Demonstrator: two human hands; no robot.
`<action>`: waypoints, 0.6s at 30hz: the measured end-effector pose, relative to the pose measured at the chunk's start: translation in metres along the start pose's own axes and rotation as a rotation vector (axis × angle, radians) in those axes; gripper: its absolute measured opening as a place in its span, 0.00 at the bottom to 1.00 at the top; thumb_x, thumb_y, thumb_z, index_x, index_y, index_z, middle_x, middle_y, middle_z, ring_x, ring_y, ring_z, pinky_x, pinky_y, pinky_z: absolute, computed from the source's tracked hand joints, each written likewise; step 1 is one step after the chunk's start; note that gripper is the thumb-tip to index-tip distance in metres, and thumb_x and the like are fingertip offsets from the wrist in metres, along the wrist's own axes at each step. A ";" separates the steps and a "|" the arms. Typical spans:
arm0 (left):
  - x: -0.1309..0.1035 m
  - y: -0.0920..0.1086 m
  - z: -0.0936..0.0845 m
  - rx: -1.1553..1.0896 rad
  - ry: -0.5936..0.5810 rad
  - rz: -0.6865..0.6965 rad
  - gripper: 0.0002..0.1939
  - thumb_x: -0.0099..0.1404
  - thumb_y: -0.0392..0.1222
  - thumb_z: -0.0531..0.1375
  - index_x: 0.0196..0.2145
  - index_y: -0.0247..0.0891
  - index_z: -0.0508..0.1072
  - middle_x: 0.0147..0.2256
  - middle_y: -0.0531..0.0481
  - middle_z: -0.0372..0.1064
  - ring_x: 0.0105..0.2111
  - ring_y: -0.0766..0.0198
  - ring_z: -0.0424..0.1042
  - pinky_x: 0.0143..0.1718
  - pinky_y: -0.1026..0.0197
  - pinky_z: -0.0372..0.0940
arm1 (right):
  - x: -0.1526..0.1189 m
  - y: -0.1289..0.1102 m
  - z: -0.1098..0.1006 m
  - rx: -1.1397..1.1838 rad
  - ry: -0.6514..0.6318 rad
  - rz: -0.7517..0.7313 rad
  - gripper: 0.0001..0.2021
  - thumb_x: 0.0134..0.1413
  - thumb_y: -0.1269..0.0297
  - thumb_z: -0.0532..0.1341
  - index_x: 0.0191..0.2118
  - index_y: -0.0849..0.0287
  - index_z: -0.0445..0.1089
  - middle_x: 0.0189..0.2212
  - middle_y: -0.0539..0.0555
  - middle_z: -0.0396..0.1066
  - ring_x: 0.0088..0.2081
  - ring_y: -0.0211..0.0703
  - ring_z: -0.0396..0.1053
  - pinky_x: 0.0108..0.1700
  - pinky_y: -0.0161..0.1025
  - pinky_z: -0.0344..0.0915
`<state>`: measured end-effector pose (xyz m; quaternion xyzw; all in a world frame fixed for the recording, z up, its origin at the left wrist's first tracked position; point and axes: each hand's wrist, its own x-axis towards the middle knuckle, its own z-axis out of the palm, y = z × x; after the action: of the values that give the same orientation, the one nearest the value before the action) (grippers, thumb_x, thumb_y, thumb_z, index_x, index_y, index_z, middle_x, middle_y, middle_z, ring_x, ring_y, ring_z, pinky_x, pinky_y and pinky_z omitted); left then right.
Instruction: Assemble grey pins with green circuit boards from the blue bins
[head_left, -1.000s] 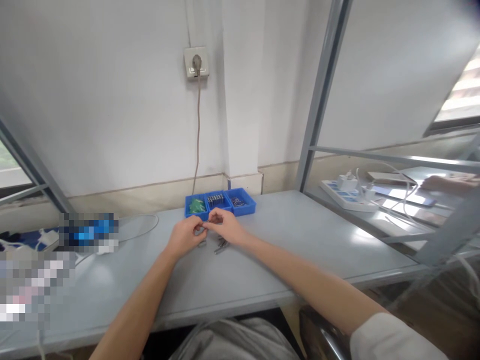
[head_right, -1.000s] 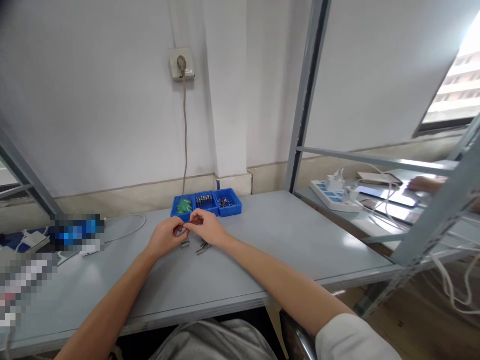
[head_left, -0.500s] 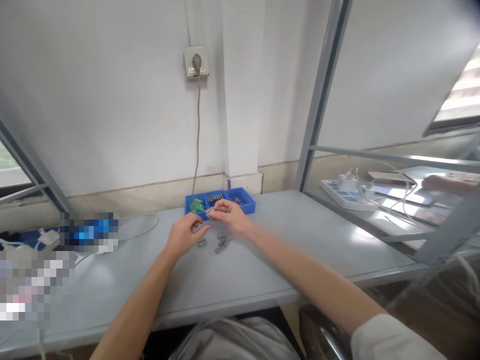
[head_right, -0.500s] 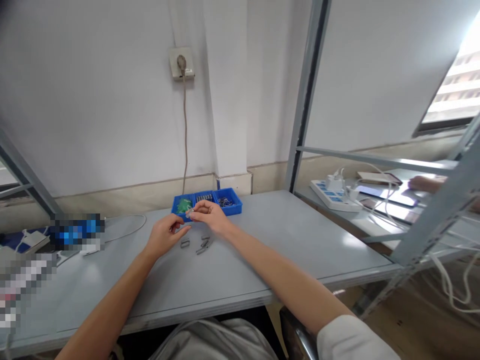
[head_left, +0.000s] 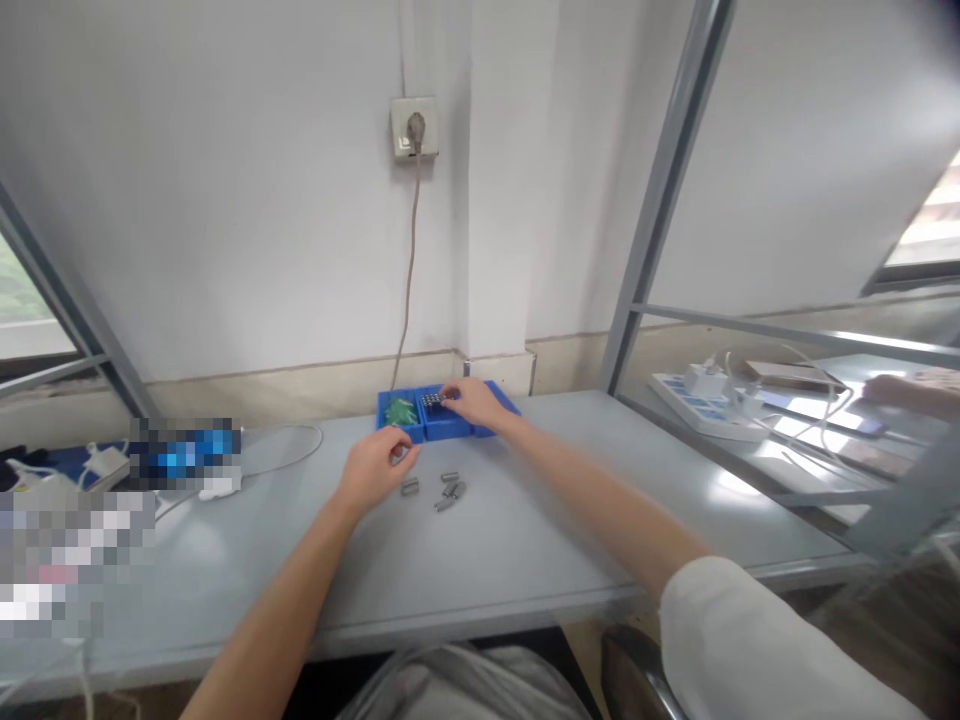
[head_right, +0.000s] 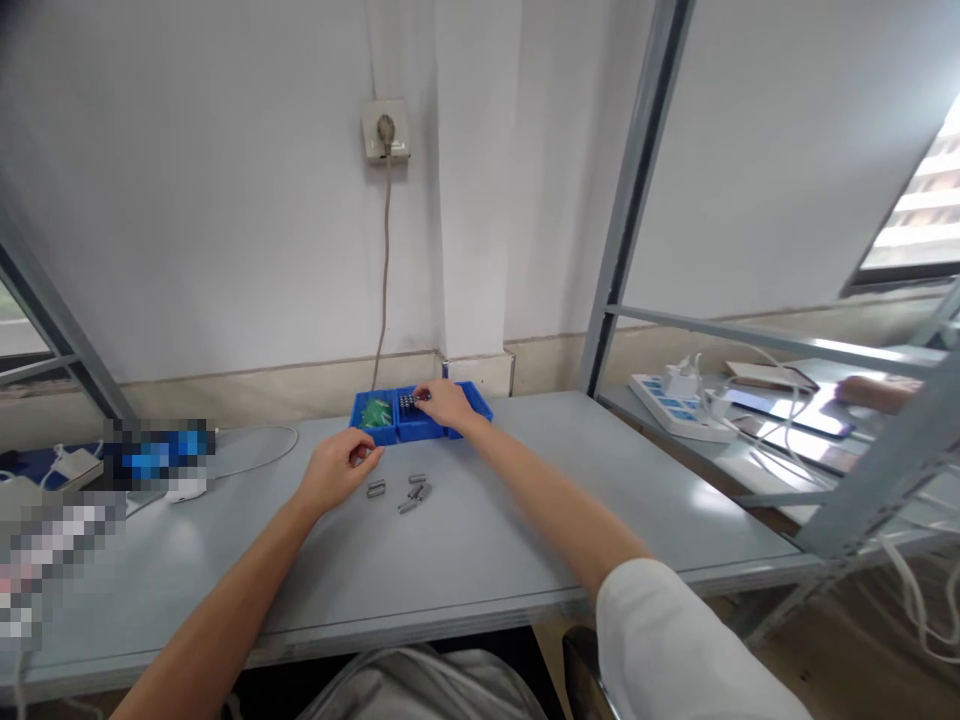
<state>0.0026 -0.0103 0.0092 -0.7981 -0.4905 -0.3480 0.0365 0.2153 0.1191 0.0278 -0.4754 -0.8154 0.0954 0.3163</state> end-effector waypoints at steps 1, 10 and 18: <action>0.000 0.000 0.000 0.001 0.000 0.007 0.12 0.66 0.48 0.55 0.30 0.39 0.70 0.28 0.52 0.69 0.27 0.67 0.65 0.32 0.64 0.57 | 0.006 0.000 0.004 -0.102 -0.030 0.018 0.10 0.53 0.67 0.62 0.42 0.57 0.76 0.42 0.57 0.76 0.47 0.51 0.70 0.51 0.48 0.60; -0.001 0.001 0.002 -0.019 -0.009 0.007 0.09 0.65 0.44 0.55 0.31 0.38 0.70 0.27 0.53 0.68 0.27 0.67 0.64 0.31 0.64 0.57 | 0.032 0.001 0.026 -0.322 -0.186 0.106 0.09 0.48 0.72 0.63 0.36 0.55 0.77 0.38 0.58 0.76 0.48 0.53 0.66 0.53 0.52 0.52; 0.001 -0.001 0.003 0.007 -0.002 0.041 0.11 0.66 0.45 0.54 0.29 0.38 0.70 0.26 0.53 0.68 0.25 0.67 0.63 0.29 0.65 0.56 | 0.040 -0.001 0.027 -0.433 -0.267 0.099 0.10 0.49 0.72 0.62 0.36 0.53 0.77 0.39 0.57 0.76 0.47 0.51 0.66 0.54 0.52 0.49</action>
<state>0.0036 -0.0079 0.0065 -0.8082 -0.4754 -0.3444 0.0459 0.1842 0.1558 0.0244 -0.5545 -0.8271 -0.0043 0.0914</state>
